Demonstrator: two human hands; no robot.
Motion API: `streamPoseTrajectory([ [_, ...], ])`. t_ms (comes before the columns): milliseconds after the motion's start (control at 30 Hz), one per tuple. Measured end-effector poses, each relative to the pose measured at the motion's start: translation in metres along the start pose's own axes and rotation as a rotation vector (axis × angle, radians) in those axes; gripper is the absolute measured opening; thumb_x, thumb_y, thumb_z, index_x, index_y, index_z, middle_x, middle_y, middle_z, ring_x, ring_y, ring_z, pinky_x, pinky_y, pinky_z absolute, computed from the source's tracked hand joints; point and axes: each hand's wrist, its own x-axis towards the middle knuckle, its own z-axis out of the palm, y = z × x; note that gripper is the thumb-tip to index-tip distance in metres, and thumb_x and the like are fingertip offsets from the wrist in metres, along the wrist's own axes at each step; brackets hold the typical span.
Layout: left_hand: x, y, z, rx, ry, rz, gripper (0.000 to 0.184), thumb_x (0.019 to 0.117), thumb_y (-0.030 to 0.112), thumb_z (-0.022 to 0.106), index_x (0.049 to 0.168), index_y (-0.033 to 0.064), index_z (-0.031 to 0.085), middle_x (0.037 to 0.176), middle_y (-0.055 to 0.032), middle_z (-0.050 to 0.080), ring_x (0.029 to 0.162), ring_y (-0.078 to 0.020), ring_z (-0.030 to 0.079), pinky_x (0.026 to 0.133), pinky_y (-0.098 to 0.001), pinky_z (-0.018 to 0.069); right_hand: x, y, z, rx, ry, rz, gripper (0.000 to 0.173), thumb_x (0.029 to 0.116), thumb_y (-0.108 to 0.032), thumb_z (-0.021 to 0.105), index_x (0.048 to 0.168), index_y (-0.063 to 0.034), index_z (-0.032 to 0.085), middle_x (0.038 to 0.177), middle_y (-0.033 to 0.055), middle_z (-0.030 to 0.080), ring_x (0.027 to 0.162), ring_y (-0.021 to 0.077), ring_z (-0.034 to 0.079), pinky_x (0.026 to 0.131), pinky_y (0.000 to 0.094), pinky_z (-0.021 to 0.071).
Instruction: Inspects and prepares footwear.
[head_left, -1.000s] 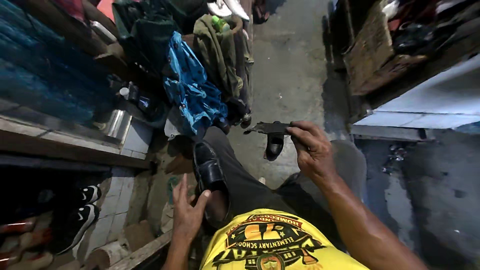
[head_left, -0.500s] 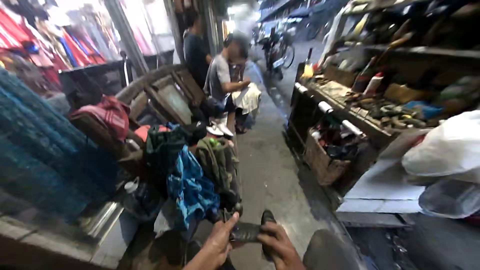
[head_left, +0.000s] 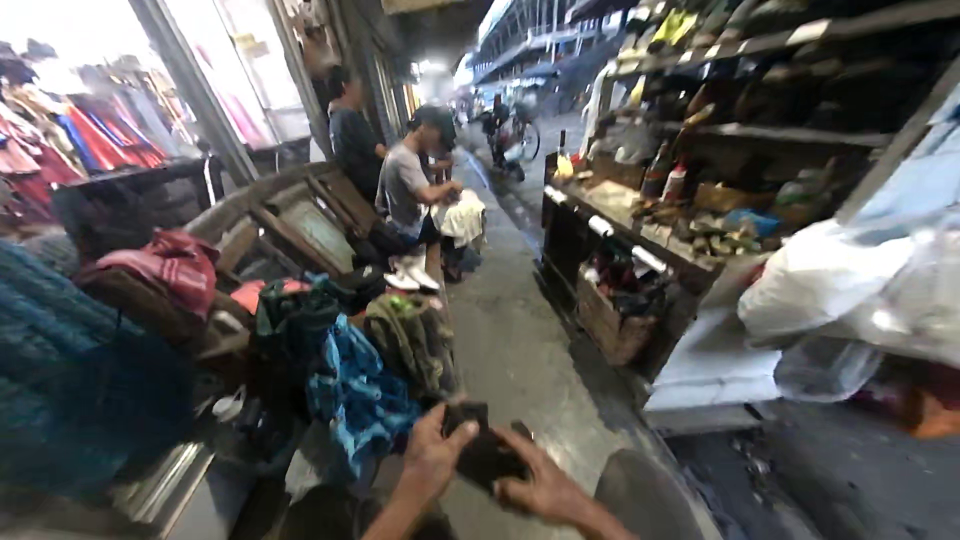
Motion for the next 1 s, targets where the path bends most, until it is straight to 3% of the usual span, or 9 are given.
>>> streamPoseTrajectory([
  [67,-0.001,0.012,-0.007,0.069,0.057,0.018,0.034,0.0984,0.017,0.066,0.129,0.0023,0.065,0.116,-0.0082,0.072,0.106,-0.0130,0.070,0.096,-0.0344,0.0586,-0.002,-0.002,0.001,-0.105,-0.096,0.054,0.066,0.0895,-0.005,0.067,0.152,-0.0079,0.047,0.140,0.0110,0.061,0.122,0.0171,0.063,0.105,0.0390,0.0542],
  [200,-0.002,-0.002,-0.039,0.081,0.143,-0.074,0.024,0.1038,0.022,0.061,0.120,0.0060,0.068,0.102,-0.0069,0.073,0.090,-0.0133,0.070,0.081,-0.0359,0.0602,-0.019,-0.003,-0.019,-0.347,-0.198,0.226,0.081,0.0845,0.003,0.068,0.158,-0.0044,0.035,0.157,0.0235,0.039,0.142,0.0339,0.045,0.115,0.0488,0.0428],
  [367,-0.006,-0.015,-0.037,-0.242,0.014,-0.100,0.024,0.1036,0.012,0.057,0.123,-0.0008,0.063,0.105,-0.0103,0.072,0.095,-0.0169,0.071,0.087,-0.0389,0.0610,-0.010,-0.024,-0.006,-0.139,-0.013,0.147,0.085,0.0856,-0.042,0.076,0.156,-0.0094,0.041,0.152,0.0122,0.050,0.136,0.0230,0.052,0.109,0.0461,0.0475],
  [433,-0.009,-0.014,-0.027,-0.296,-0.075,-0.115,0.023,0.1045,0.011,0.055,0.123,-0.0011,0.062,0.104,-0.0104,0.072,0.094,-0.0175,0.071,0.086,-0.0386,0.0611,0.000,-0.029,0.011,-0.073,0.014,0.075,0.061,0.0933,-0.027,0.073,0.147,-0.0061,0.051,0.126,0.0093,0.067,0.109,0.0159,0.067,0.094,0.0375,0.0584],
  [533,-0.007,-0.017,-0.031,-0.099,-0.046,-0.100,0.021,0.1020,0.011,0.060,0.119,0.0002,0.066,0.100,-0.0097,0.072,0.086,-0.0156,0.070,0.078,-0.0350,0.0610,0.006,-0.025,0.023,0.027,0.017,0.055,0.020,0.0989,-0.008,0.063,0.118,-0.0036,0.068,0.098,0.0052,0.073,0.083,0.0110,0.071,0.077,0.0307,0.0621],
  [700,-0.008,-0.034,-0.046,-0.108,0.062,-0.204,0.027,0.1050,0.008,0.053,0.127,0.0018,0.066,0.112,-0.0128,0.070,0.086,-0.0202,0.072,0.073,-0.0377,0.0635,0.001,-0.018,0.021,0.175,-0.016,0.207,0.016,0.0985,-0.008,0.065,0.114,-0.0045,0.069,0.094,0.0066,0.073,0.079,0.0144,0.071,0.071,0.0323,0.0618],
  [833,-0.018,-0.037,-0.039,-0.359,-0.077,-0.359,0.046,0.1036,0.032,0.056,0.144,0.0100,0.050,0.117,-0.0074,0.066,0.097,-0.0181,0.068,0.081,-0.0383,0.0603,0.001,-0.015,0.026,0.265,0.039,0.265,0.018,0.0990,-0.006,0.063,0.117,-0.0045,0.067,0.094,0.0085,0.072,0.077,0.0165,0.070,0.069,0.0338,0.0618],
  [933,-0.029,-0.036,-0.025,-0.318,-0.103,-0.430,0.039,0.0946,0.018,0.072,0.130,0.0059,0.061,0.111,-0.0094,0.071,0.094,-0.0192,0.071,0.081,-0.0383,0.0620,0.000,-0.011,0.031,0.233,0.032,0.230,0.025,0.0980,-0.003,0.063,0.122,-0.0044,0.065,0.098,0.0086,0.073,0.080,0.0165,0.071,0.072,0.0337,0.0625],
  [1000,-0.023,-0.042,-0.020,-0.273,0.009,-0.388,0.029,0.0937,0.006,0.071,0.121,0.0007,0.065,0.105,-0.0110,0.071,0.089,-0.0182,0.070,0.078,-0.0363,0.0612,-0.001,-0.009,0.034,0.211,0.012,0.210,0.026,0.0973,-0.001,0.064,0.123,-0.0043,0.064,0.099,0.0085,0.073,0.081,0.0163,0.071,0.073,0.0333,0.0627],
])
